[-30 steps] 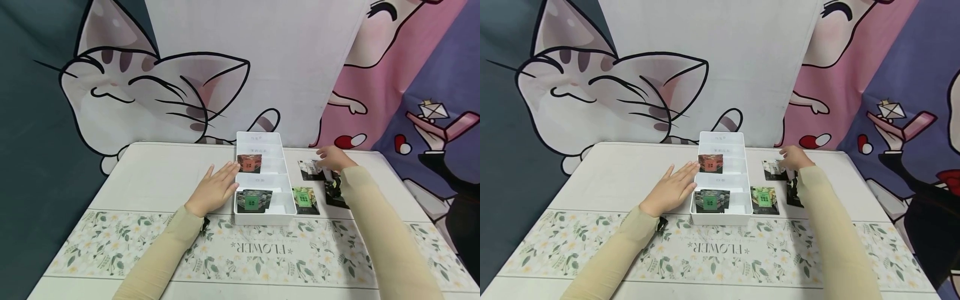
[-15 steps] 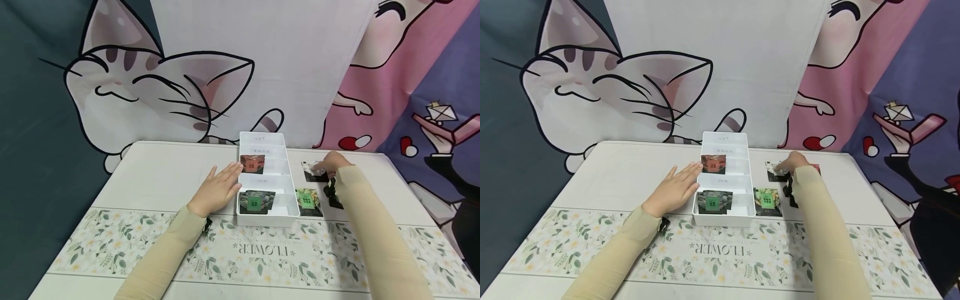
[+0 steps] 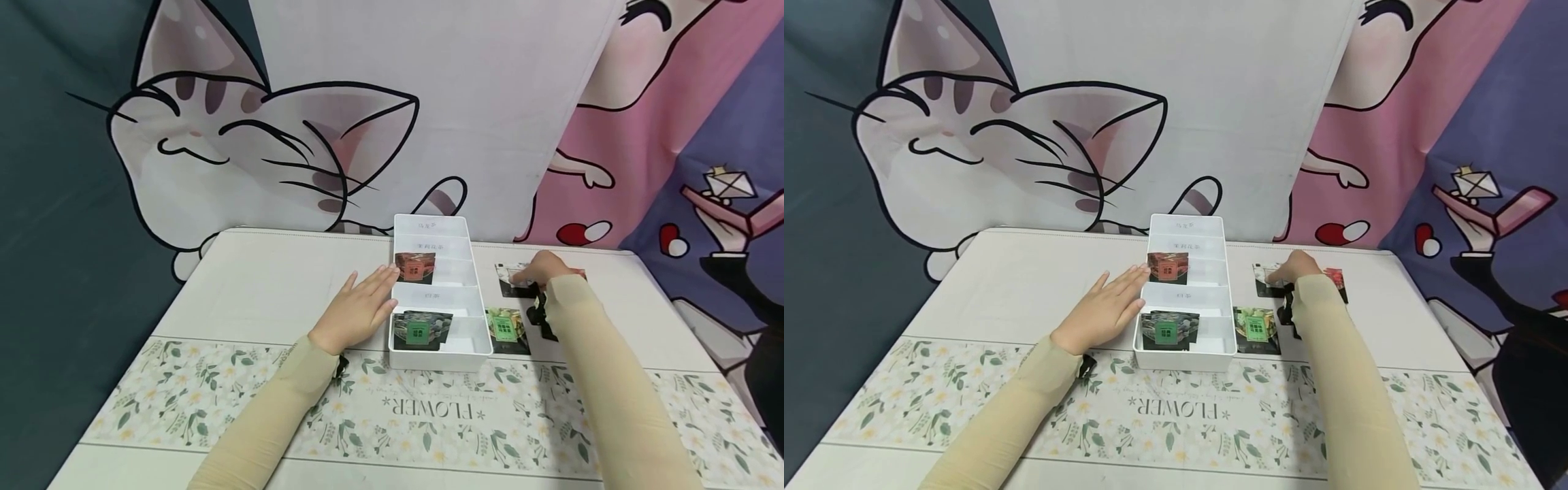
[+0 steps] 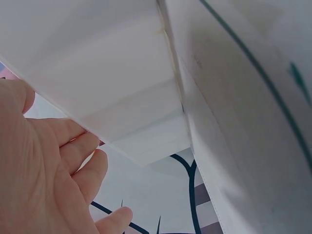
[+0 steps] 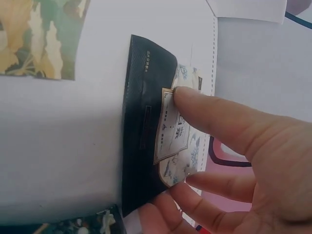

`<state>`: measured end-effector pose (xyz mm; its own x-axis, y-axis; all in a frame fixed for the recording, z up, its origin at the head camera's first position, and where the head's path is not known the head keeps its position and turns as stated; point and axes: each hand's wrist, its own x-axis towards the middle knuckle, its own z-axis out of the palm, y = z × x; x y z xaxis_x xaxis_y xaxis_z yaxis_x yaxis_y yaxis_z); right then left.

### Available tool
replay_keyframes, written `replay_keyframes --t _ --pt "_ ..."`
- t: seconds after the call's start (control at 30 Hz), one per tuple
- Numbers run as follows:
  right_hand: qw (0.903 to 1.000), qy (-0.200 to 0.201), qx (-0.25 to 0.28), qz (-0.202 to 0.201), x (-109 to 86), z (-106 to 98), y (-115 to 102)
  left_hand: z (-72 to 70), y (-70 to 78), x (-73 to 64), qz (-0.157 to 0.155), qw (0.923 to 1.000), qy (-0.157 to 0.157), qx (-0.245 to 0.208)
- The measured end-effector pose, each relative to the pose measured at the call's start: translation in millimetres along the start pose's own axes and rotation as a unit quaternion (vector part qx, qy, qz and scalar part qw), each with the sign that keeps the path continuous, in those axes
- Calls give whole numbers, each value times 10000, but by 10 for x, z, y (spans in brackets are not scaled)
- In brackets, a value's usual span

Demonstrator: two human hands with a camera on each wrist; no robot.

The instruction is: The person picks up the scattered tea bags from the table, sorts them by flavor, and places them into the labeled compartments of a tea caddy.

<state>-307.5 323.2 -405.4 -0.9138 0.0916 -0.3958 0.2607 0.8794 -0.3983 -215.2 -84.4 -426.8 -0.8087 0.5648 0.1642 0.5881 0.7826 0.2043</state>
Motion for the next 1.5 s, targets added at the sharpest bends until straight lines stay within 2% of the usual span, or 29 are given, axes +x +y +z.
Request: replay_keyframes --t 0.17,0.3,0.47,0.57,0.67,0.83,0.97,1.23,1.5 --pt "9990 61 386 -208 -2 8 79 4 -3 5 -16 10000 -11 -45" --pt "9967 190 751 -226 -3 20 151 6 -5 10 -25 10000 -32 -38" --pt "9884 329 1471 -193 2 74 229 3 -11 4 -4 10000 10 -1" --pt "9839 283 1762 -106 2 112 240 5 -17 1 4 10000 41 -26" --pt "9854 235 1689 -5 10 135 222 14 -25 1 6 10000 61 -49" --pt "9948 201 988 129 -10 130 145 26 -31 2 23 9999 119 -43" --pt "9977 183 612 237 -37 120 96 26 -25 4 48 9999 141 -61" --pt "9954 218 819 442 0 142 84 27 -25 10 14 9999 124 -92" --pt "9920 319 1187 280 4 170 106 32 -27 16 43 9998 155 -127"
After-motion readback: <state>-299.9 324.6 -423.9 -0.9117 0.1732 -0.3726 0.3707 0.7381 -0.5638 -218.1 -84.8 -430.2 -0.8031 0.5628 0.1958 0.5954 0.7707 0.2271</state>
